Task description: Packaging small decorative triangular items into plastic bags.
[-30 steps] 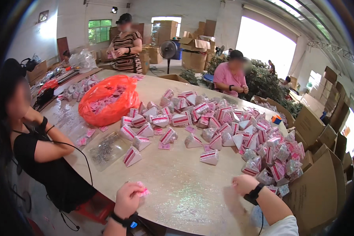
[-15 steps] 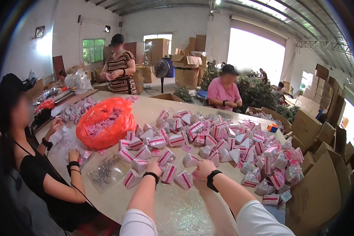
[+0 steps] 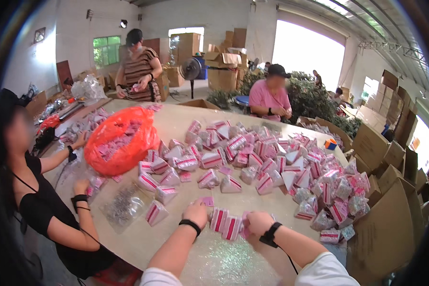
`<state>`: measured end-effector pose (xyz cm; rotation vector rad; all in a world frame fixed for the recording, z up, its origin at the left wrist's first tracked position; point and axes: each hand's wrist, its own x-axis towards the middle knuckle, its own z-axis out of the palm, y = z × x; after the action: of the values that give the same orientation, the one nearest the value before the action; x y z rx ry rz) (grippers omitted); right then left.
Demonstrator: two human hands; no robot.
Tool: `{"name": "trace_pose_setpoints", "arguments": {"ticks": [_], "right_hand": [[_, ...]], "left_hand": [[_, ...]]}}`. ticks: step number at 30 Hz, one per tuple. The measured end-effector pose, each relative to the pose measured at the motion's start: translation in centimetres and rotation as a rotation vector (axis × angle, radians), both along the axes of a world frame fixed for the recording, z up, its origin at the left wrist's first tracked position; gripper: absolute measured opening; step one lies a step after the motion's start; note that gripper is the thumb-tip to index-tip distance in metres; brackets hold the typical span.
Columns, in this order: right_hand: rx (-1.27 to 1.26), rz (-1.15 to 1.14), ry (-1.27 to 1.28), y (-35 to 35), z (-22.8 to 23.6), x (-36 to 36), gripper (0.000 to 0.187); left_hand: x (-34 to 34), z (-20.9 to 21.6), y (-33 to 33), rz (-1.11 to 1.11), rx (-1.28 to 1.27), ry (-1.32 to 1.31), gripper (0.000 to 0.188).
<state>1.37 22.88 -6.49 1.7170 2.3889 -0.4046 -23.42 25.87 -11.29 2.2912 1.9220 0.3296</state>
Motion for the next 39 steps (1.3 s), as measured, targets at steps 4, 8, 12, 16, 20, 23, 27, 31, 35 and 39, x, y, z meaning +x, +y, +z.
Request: {"name": "trace_pose_setpoints", "arguments": {"ticks": [4,8,12,16,20,23,27,31,35,39], "right_hand": [[0.035,0.247,0.242,-8.5,-1.4,3.1,0.017],[0.221,0.421,0.378,-13.7,-1.5,4.5,0.018],[0.12,0.305,0.34,-13.7,-1.2,4.8,0.018],[0.007,0.205,0.379,-10.4,-2.7,4.9,0.018],[-0.011,0.174,0.297,-9.8,-2.2,4.5,0.018],[-0.058,0.158,0.221,-9.9,-1.2,4.2,0.019],[-0.051,0.208,0.164,-10.2,-1.0,4.4,0.022],[0.004,0.292,0.097,-10.3,-1.7,5.2,0.026],[0.048,0.281,0.014,-11.1,-0.5,4.9,0.032],[-0.026,0.188,0.027,-11.0,0.1,4.6,0.04]], "left_hand": [[0.6,0.1,-9.8,-0.135,0.127,0.041,0.029],[0.5,3.8,-17.6,-0.204,-0.156,-0.09,0.033],[0.1,3.6,-19.0,-0.121,-0.095,-0.244,0.037],[-0.3,3.0,-19.0,-0.089,-0.016,-0.368,0.036],[1.2,2.1,-18.5,-0.07,-0.069,-0.248,0.035],[2.5,2.2,-17.9,-0.085,-0.052,-0.13,0.037],[3.1,2.1,-16.7,-0.08,-0.096,-0.051,0.042],[2.9,2.2,-15.8,-0.092,-0.098,-0.073,0.042],[2.0,2.3,-15.9,-0.058,-0.017,-0.142,0.041],[1.6,4.5,-16.4,0.022,0.001,-0.179,0.042]]}}
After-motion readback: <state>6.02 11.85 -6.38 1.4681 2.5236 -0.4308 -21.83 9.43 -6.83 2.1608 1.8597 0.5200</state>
